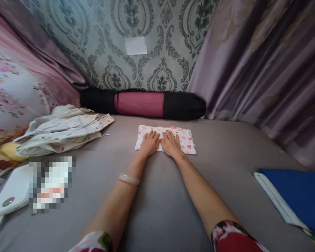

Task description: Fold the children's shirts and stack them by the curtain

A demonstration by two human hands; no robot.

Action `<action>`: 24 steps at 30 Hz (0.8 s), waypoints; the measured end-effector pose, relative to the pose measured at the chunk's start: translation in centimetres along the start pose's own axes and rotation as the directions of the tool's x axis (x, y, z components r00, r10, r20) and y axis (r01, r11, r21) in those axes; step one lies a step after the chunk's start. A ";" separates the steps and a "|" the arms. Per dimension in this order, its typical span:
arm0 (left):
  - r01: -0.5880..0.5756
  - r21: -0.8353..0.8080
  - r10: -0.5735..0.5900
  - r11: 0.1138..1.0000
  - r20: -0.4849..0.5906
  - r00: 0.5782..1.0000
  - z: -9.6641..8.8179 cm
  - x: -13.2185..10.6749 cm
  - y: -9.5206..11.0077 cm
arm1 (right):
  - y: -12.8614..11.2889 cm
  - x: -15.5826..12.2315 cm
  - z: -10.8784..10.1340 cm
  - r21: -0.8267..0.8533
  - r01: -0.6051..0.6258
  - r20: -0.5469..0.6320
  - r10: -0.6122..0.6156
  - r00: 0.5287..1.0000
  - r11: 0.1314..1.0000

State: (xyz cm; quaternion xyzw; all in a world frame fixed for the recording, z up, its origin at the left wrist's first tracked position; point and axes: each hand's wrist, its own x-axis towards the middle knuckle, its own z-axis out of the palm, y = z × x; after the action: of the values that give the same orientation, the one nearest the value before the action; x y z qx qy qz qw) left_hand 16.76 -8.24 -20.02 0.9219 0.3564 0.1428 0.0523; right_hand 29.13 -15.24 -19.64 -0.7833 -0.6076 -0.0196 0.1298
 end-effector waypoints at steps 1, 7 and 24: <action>-0.002 -0.018 0.002 1.000 -0.019 1.000 -0.1 0.0 0.0 | 0.0 0.0 -0.1 -0.005 -0.005 0.006 0.005 1.000 1.000; 0.054 -0.183 -0.099 0.982 -0.245 0.965 -0.1 0.6 -2.3 | -1.6 1.4 -1.3 -0.049 -0.007 -0.026 0.005 1.000 0.999; 0.485 -0.421 -0.590 0.766 -0.163 0.791 -1.3 -0.2 -6.2 | -3.3 3.8 1.2 -0.027 -0.002 0.033 0.003 0.999 1.000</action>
State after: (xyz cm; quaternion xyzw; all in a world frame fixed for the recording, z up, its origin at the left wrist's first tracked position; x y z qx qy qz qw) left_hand 12.26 -3.81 -20.04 0.7228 0.5795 0.3151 0.2060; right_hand 26.78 -10.65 -19.48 -0.7860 -0.6084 -0.0148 0.1090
